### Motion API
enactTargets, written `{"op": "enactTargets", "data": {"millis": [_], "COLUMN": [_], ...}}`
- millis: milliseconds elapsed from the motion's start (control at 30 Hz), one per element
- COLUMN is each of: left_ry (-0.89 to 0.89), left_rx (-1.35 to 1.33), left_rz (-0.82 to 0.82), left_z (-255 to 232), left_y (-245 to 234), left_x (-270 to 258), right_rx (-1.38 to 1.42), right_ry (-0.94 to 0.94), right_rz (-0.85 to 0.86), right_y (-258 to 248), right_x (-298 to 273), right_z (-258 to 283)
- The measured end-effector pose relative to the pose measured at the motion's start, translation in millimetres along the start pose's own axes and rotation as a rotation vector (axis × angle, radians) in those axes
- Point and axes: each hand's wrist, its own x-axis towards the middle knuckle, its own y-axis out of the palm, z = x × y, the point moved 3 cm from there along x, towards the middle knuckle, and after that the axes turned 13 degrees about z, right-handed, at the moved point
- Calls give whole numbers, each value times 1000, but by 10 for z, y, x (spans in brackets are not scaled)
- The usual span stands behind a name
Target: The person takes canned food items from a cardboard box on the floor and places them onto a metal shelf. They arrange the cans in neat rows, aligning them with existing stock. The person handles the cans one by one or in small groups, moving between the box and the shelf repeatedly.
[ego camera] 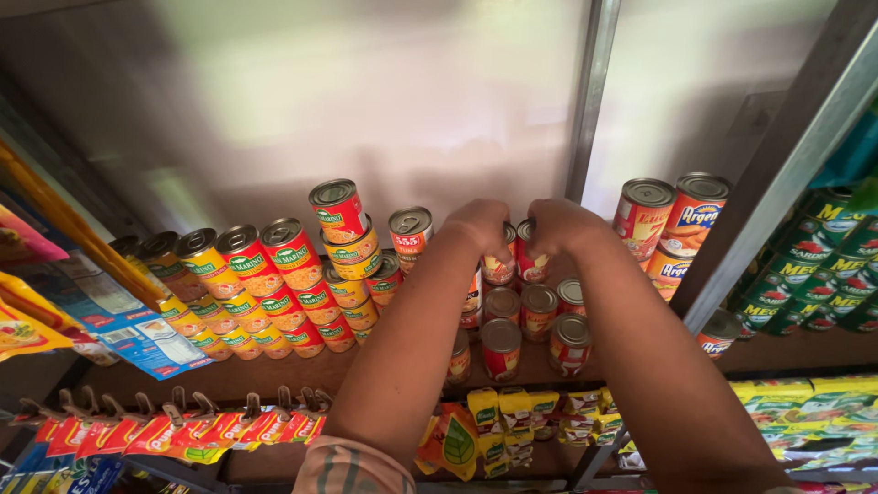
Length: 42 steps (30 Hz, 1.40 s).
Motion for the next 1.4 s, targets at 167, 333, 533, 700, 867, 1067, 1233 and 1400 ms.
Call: {"op": "enactTargets", "data": {"millis": [167, 333, 533, 700, 867, 1067, 1233, 1400], "left_ry": [-30, -36, -49, -48, -41, 77, 99, -239], "left_rx": [21, 19, -17, 1, 11, 138, -80, -266], "left_rz": [12, 6, 18, 23, 11, -461, -689, -496], "left_z": [-18, -24, -23, -32, -115, -458, -440, -128], "left_y": [-22, -24, -34, -30, -67, -150, 506, 1020], "left_x": [-28, -68, -82, -110, -236, -1027, -2155, -2137], "right_rx": [-67, -88, -50, -12, -60, 92, 86, 13], "right_ry": [42, 58, 109, 131, 142, 233, 16, 229], "right_rz": [55, 47, 46, 53, 83, -149, -428, -282], "right_y": [4, -36, -39, -7, 0, -98, 463, 1025], "right_x": [-7, -69, -99, -53, -61, -610, -1518, -1652], "right_z": [16, 63, 78, 24, 51, 196, 306, 255]}}
